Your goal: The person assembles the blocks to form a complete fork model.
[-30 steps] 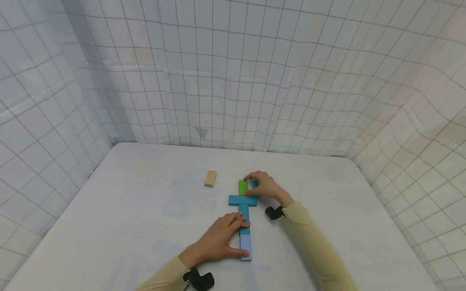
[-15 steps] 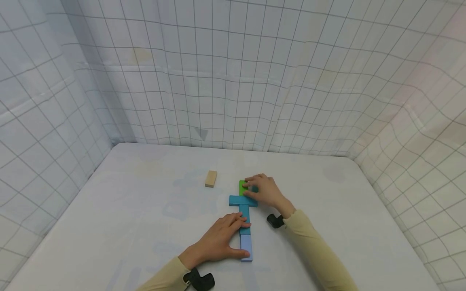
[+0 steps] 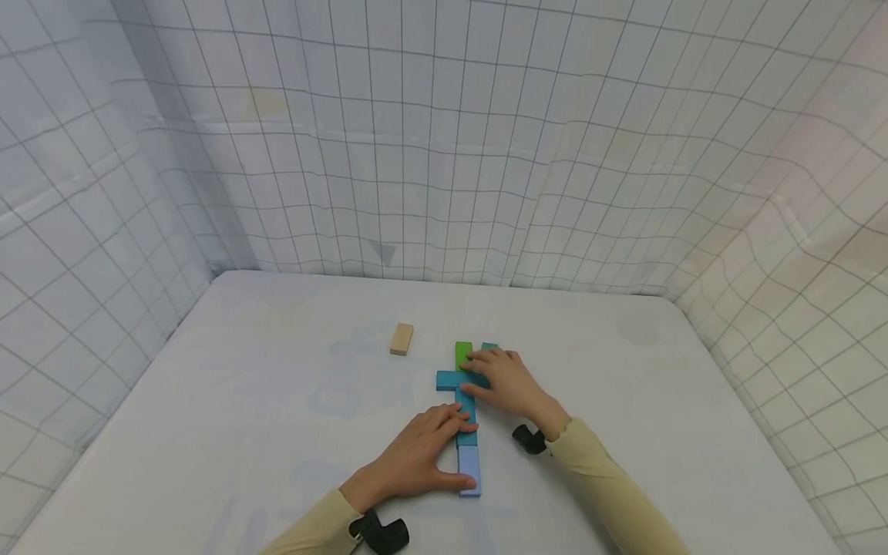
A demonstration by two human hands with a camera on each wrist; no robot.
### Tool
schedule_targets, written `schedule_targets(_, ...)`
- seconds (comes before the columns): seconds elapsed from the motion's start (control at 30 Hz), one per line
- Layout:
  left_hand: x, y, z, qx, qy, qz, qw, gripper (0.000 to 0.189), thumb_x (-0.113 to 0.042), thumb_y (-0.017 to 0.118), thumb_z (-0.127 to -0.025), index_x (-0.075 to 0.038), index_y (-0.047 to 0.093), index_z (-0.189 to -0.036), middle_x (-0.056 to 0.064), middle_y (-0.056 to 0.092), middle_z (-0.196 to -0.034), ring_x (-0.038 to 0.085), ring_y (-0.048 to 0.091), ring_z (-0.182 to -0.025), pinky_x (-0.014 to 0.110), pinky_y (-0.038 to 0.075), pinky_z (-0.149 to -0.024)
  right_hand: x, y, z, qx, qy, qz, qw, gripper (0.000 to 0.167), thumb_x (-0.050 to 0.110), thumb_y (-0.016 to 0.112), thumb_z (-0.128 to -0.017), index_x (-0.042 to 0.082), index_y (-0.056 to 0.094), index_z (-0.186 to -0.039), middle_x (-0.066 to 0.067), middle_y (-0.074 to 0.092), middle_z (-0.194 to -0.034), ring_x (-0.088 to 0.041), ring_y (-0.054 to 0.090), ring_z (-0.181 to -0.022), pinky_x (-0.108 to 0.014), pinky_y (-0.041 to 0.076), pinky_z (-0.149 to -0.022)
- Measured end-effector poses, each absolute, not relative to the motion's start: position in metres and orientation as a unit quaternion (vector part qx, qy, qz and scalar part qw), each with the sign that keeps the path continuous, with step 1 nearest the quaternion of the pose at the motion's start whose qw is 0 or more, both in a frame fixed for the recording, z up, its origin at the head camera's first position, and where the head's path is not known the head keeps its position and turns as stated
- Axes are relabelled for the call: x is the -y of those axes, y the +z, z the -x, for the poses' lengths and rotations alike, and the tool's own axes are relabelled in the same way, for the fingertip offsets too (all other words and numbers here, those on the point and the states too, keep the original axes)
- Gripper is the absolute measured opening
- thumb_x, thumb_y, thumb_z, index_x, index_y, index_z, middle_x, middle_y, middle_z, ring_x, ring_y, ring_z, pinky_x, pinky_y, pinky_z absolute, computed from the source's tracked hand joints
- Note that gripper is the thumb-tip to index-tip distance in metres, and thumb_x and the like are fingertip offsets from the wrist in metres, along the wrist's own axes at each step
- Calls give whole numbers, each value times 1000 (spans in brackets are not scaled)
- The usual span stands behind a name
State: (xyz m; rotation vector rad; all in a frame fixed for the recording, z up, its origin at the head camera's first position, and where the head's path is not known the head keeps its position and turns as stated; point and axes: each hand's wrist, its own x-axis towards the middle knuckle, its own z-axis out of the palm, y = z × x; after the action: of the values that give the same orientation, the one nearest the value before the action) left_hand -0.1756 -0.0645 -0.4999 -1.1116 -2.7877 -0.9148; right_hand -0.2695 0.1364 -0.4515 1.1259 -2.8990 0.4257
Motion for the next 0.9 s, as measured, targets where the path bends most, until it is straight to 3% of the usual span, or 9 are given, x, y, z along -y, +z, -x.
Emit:
schedule_targets(0.53, 64, -501, 176, 890, -292, 350, 0, 75, -71, 56, -78, -25, 48, -137, -2, 36, -143, 18, 28, -136, 46, 30, -105, -142, -460, 258, 915, 123, -382, 43, 47, 38, 61, -93, 10, 59, -131, -9, 51, -137, -27, 46, -122, -54, 33, -97)
schedule_targets(0.9, 63, -502, 177, 888, -296, 352, -1, 75, -70, 58, -78, -24, 48, -137, -3, 37, -142, 17, 28, -135, 45, 31, -104, -147, -462, 257, 911, 129, -390, 31, 48, 37, 63, -92, 11, 58, -132, -8, 47, -140, -29, 43, -126, -55, 31, -99)
